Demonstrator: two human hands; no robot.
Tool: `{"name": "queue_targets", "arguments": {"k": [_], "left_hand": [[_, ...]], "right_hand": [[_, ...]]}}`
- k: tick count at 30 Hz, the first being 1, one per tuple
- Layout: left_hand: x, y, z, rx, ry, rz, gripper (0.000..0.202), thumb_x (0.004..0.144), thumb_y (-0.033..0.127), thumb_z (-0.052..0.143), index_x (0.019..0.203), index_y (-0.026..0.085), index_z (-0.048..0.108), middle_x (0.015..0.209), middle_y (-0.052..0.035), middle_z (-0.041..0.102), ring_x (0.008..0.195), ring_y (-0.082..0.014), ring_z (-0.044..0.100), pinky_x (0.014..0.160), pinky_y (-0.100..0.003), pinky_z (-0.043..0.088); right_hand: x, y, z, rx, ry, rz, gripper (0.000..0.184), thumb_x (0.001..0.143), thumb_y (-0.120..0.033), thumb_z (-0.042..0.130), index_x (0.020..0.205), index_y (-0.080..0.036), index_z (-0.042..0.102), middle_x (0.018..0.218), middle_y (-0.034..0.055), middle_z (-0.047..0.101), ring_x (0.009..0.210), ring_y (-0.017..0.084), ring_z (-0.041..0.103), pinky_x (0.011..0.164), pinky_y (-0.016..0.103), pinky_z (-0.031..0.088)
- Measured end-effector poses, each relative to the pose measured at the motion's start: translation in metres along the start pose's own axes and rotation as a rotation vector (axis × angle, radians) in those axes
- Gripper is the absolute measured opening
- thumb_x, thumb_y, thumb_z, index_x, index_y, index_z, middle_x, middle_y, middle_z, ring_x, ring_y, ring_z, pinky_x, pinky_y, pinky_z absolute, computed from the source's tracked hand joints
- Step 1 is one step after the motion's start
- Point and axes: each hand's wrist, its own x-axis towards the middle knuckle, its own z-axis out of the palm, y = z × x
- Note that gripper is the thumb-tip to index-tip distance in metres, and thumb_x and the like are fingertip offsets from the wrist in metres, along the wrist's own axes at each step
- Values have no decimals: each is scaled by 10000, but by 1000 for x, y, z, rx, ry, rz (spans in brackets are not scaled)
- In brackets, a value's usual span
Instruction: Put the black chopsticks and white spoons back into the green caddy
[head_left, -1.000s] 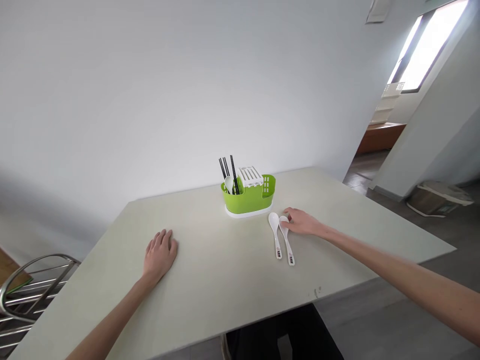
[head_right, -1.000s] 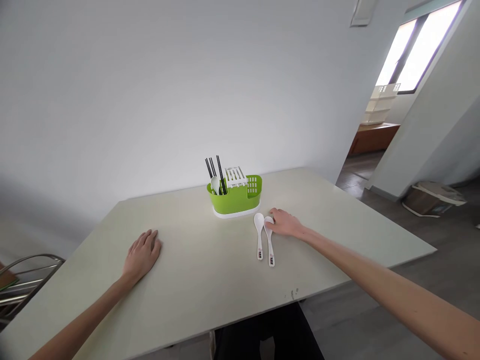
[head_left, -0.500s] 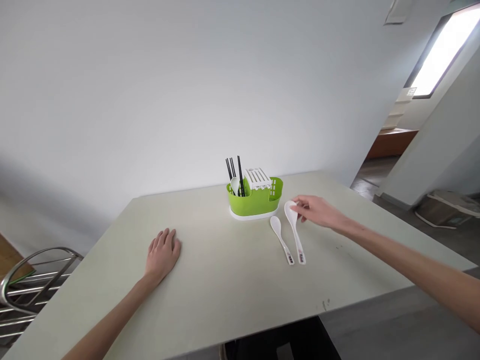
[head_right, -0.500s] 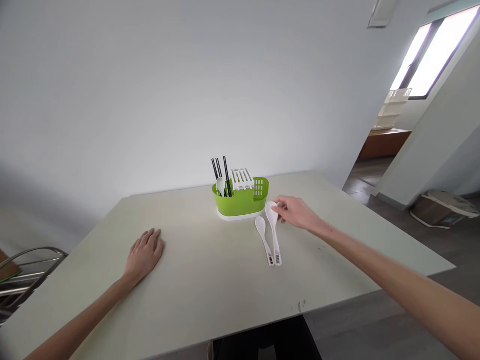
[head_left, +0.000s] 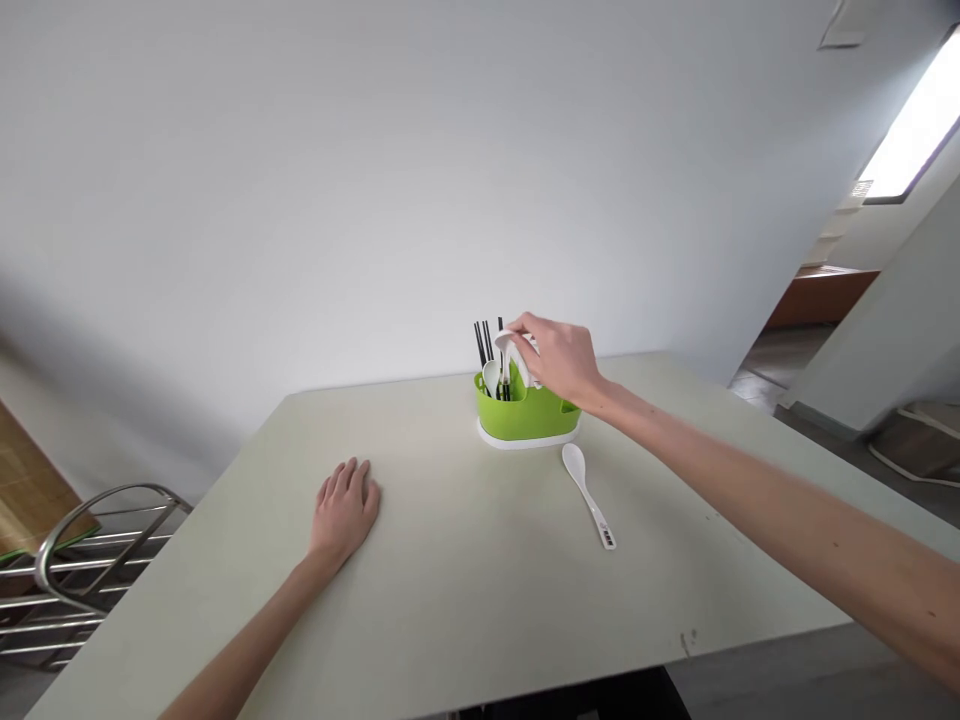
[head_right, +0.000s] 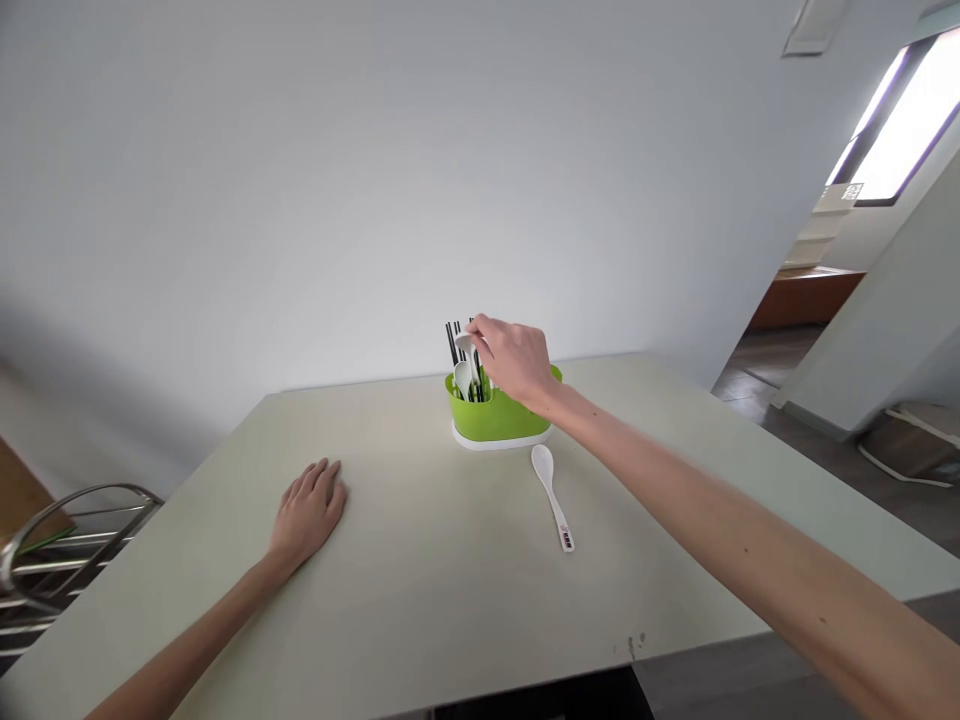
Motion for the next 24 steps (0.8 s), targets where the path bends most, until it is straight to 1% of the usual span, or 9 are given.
{"name": "queue_targets", "arguments": {"k": [2, 5, 7, 9, 11, 15, 18, 21, 24], "left_hand": [[0, -1, 2, -6, 8, 0, 594, 1036, 394, 301, 1471, 117, 595, 1609, -163, 529, 1546, -316, 415, 1270, -506, 336], [0, -2, 5, -14, 15, 7, 581, 1033, 397, 315, 1469, 134, 597, 1611, -148, 530, 1544, -310, 419, 1275, -495, 329], [0, -3, 5, -21, 17, 11, 576, 1033, 398, 323, 1467, 137, 598, 1610, -147, 533, 1544, -308, 421, 1278, -494, 324], [0, -3, 5, -27, 17, 13, 573, 1035, 396, 325, 1465, 135, 597, 1607, -149, 536, 1542, -307, 423, 1277, -498, 327], [0, -3, 5, -30, 15, 14, 569, 1035, 393, 328, 1466, 136, 596, 1606, -150, 536, 1542, -304, 423, 1276, -498, 330], [-1, -2, 4, -24, 10, 11, 570, 1035, 387, 333, 1469, 127, 595, 1609, -151, 533, 1544, -308, 421, 1281, -497, 326], [-1, -1, 4, -19, 2, 11, 580, 1041, 384, 324, 1480, 108, 584, 1613, -153, 527, 1547, -309, 415, 1282, -502, 324], [-1, -1, 4, -17, 5, 10, 563, 1045, 379, 337, 1479, 124, 589, 1612, -145, 532, 1548, -301, 416, 1283, -491, 325], [-1, 0, 3, -22, 18, 5, 538, 1041, 367, 373, 1467, 134, 605, 1600, -148, 544, 1543, -303, 426, 1277, -487, 339]], "right_hand": [[-13, 1, 13, -44, -39, -72, 271, 1079, -253, 455, 1126, -220, 719, 1049, 62, 821, 930, 226, 733, 916, 363, 458], [-33, 4, 28, -64, -48, -196, 306, 1077, -192, 424, 1073, -211, 729, 1104, 92, 819, 1143, 240, 705, 1080, 409, 380], [-43, 6, 37, -84, -53, -253, 330, 1074, -164, 409, 1059, -221, 733, 1063, 94, 824, 1269, 247, 654, 1139, 447, 330], [-50, 9, 44, -114, -74, -286, 347, 1065, -142, 403, 1048, -233, 738, 985, 86, 823, 1319, 250, 621, 1170, 475, 294], [-55, 12, 50, -140, -98, -305, 362, 1058, -130, 394, 1040, -233, 741, 951, 87, 813, 1323, 251, 613, 1184, 486, 281], [-62, 15, 52, -145, -129, -329, 354, 1051, -145, 394, 1063, -220, 741, 988, 98, 798, 1304, 257, 612, 1203, 493, 283], [-61, 14, 48, -121, -104, -346, 260, 1034, -248, 480, 1066, -226, 737, 987, 92, 791, 1241, 284, 623, 1209, 519, 285], [-50, 11, 41, -60, -24, -320, 222, 1005, -355, 560, 1042, -215, 728, 987, 99, 787, 1162, 299, 644, 1186, 517, 322], [-28, 10, 38, 10, -25, -211, 236, 1028, -333, 521, 1064, -201, 714, 1049, 102, 787, 1078, 278, 666, 1082, 460, 416]]}}
